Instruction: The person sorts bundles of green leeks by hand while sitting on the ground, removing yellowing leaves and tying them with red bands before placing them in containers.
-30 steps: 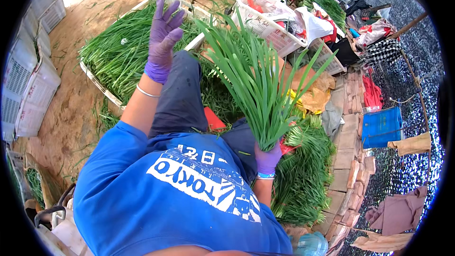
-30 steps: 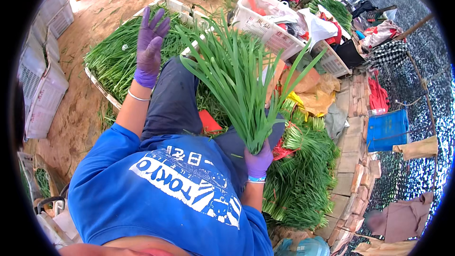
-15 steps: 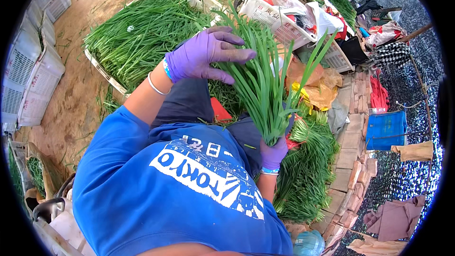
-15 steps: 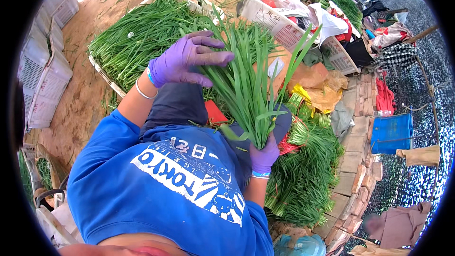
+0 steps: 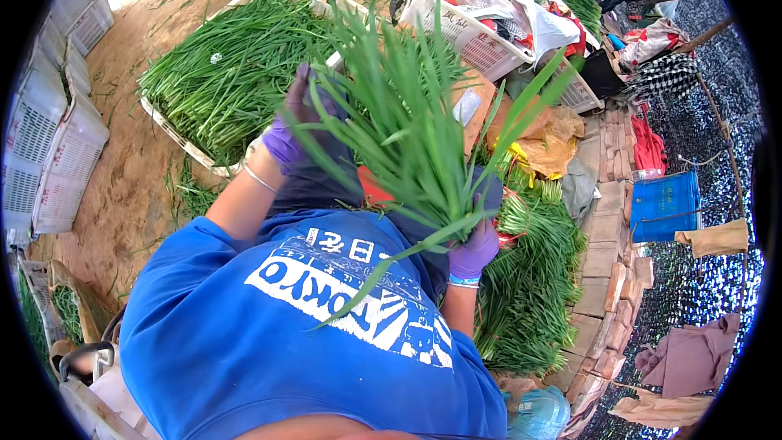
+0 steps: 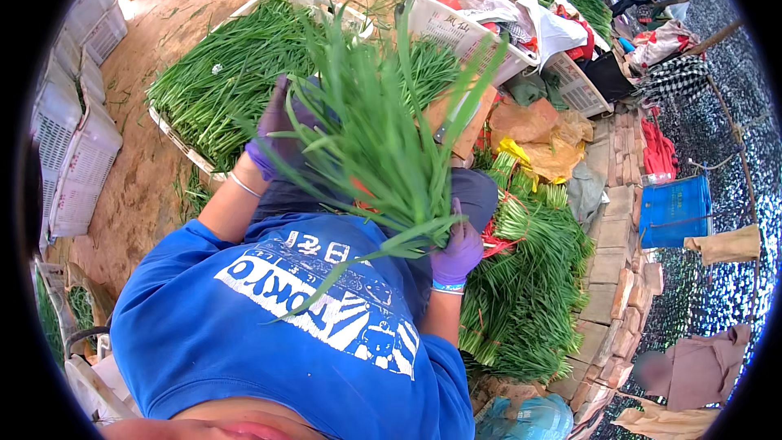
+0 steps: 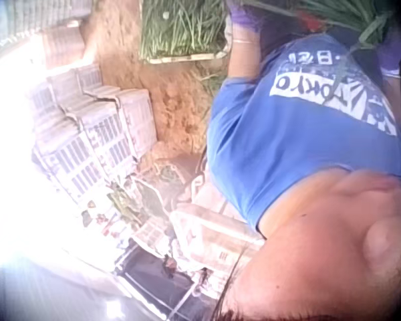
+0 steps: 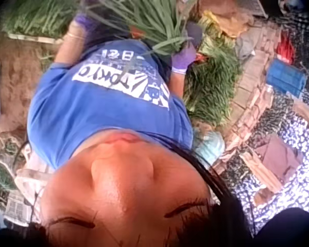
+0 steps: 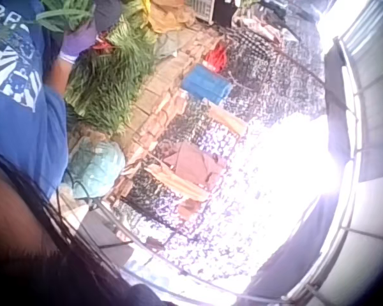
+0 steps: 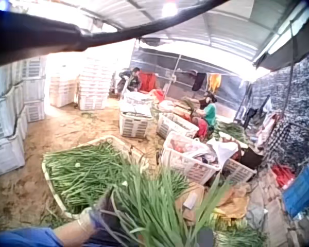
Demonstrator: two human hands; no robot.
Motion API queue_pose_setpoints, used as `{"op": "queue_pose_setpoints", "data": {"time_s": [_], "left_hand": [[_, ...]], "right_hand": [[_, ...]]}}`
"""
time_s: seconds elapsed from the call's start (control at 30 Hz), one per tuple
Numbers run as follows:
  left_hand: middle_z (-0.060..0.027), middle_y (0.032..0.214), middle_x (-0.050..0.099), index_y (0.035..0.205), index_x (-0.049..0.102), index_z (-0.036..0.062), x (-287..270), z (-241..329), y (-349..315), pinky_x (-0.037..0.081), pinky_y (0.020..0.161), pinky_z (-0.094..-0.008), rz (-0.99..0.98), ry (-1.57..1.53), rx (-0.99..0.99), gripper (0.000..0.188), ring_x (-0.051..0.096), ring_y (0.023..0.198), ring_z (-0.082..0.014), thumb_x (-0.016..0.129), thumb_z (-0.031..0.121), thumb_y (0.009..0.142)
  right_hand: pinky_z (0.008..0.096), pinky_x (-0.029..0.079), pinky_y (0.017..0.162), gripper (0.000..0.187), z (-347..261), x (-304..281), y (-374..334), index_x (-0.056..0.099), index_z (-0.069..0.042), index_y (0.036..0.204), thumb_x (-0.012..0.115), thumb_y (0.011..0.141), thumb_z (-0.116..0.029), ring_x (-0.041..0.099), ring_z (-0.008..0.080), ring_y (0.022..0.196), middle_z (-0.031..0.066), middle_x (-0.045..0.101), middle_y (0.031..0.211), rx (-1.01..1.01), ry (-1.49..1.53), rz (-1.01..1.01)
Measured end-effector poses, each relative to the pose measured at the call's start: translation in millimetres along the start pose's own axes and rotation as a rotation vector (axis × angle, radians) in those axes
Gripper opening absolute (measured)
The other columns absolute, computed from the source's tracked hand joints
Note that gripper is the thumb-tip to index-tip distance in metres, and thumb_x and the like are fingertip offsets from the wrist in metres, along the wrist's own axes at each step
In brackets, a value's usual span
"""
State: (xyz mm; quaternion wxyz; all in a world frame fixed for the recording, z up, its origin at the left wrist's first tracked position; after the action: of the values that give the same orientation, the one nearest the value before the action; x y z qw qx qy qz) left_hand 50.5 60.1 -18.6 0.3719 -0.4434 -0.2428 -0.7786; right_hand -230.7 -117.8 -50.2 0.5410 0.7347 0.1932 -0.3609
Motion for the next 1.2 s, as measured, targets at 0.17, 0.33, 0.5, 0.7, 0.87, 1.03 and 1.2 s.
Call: {"op": "queue_pose_setpoints", "data": {"time_s": [0.17,0.33,0.5,0.7,0.87,1.03,1.2], "left_hand": [[-0.0128,0.118,0.048,0.125,0.039,0.0064,36,-48,-35,0.040,0.091,-0.0381,-0.474,-0.161,-0.627,0.057,0.050,0.104,-0.0253,0.049,0.043,0.082],[-0.0159,0.125,0.042,0.130,0.032,0.0063,84,-58,-8,0.037,0.096,-0.0397,-0.569,-0.332,-0.611,0.074,0.046,0.111,-0.0278,0.049,0.055,0.077],[-0.0189,0.133,0.035,0.135,0.024,0.0063,69,-44,9,0.033,0.100,-0.0413,-0.576,-0.328,-0.519,0.091,0.042,0.117,-0.0303,0.048,0.067,0.072],[-0.0204,0.140,0.020,0.138,0.011,0.0043,16,-7,50,0.016,0.106,-0.0487,-0.519,-0.274,-0.286,0.103,0.025,0.128,-0.0329,0.050,0.069,0.069],[-0.0179,0.140,0.023,0.137,0.016,0.0047,-13,19,71,0.016,0.107,-0.0454,-0.401,-0.150,-0.264,0.097,0.027,0.128,-0.0304,0.055,0.063,0.070],[-0.0147,0.131,0.039,0.135,0.026,0.0078,-49,-13,120,0.033,0.098,-0.0396,-0.268,0.001,-0.495,0.077,0.041,0.116,-0.0238,0.044,0.058,0.080],[-0.0188,0.119,0.047,0.134,0.018,-0.0040,-145,-126,200,0.037,0.092,-0.0315,0.134,1.051,-0.175,0.093,0.048,0.107,-0.0273,0.064,0.047,0.072]], "right_hand": [[0.0335,0.046,0.064,0.035,2,8,33,0.061,-0.016,0.107,0.052,0.074,-0.010,0.057,0.0222,0.077,0.0049,0.060,0.093,-0.229,-0.213,0.082],[0.0334,0.046,0.061,0.038,23,-19,49,0.058,-0.012,0.109,0.057,0.071,-0.007,0.059,0.0243,0.073,0.0079,0.062,0.091,-0.381,-0.350,0.150],[0.0315,0.048,0.059,0.035,63,-30,53,0.059,-0.017,0.107,0.060,0.073,-0.010,0.058,0.0216,0.070,0.0066,0.060,0.085,-0.343,-0.491,0.025],[0.0254,0.042,0.057,0.011,156,-32,26,0.054,-0.005,0.083,0.058,0.078,-0.014,0.051,0.0134,0.062,0.0046,0.053,0.067,1.194,1.154,0.585],[0.0299,0.041,0.062,0.015,193,-32,16,0.049,-0.010,0.068,0.048,0.081,-0.019,0.050,0.0157,0.064,0.0033,0.052,0.066,1.302,1.524,0.641],[0.0284,0.040,0.059,0.017,166,11,74,0.048,-0.010,0.066,0.051,0.080,-0.018,0.048,0.0151,0.060,0.0030,0.048,0.061,1.269,1.449,0.549],[0.0263,0.041,0.051,0.013,147,110,148,0.050,-0.008,0.069,0.059,0.075,-0.014,0.046,0.0133,0.052,0.0012,0.045,0.058,1.195,1.421,0.378]]}}
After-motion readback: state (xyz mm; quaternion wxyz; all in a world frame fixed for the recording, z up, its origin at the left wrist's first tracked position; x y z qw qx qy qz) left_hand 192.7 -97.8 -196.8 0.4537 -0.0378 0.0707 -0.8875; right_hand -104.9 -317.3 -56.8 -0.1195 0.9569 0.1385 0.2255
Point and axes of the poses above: each hand's wrist, its own y-axis towards the middle knuckle, its own x-axis out of the palm, z = x × y, the point moved 1 cm from there along y, towards the middle knuckle
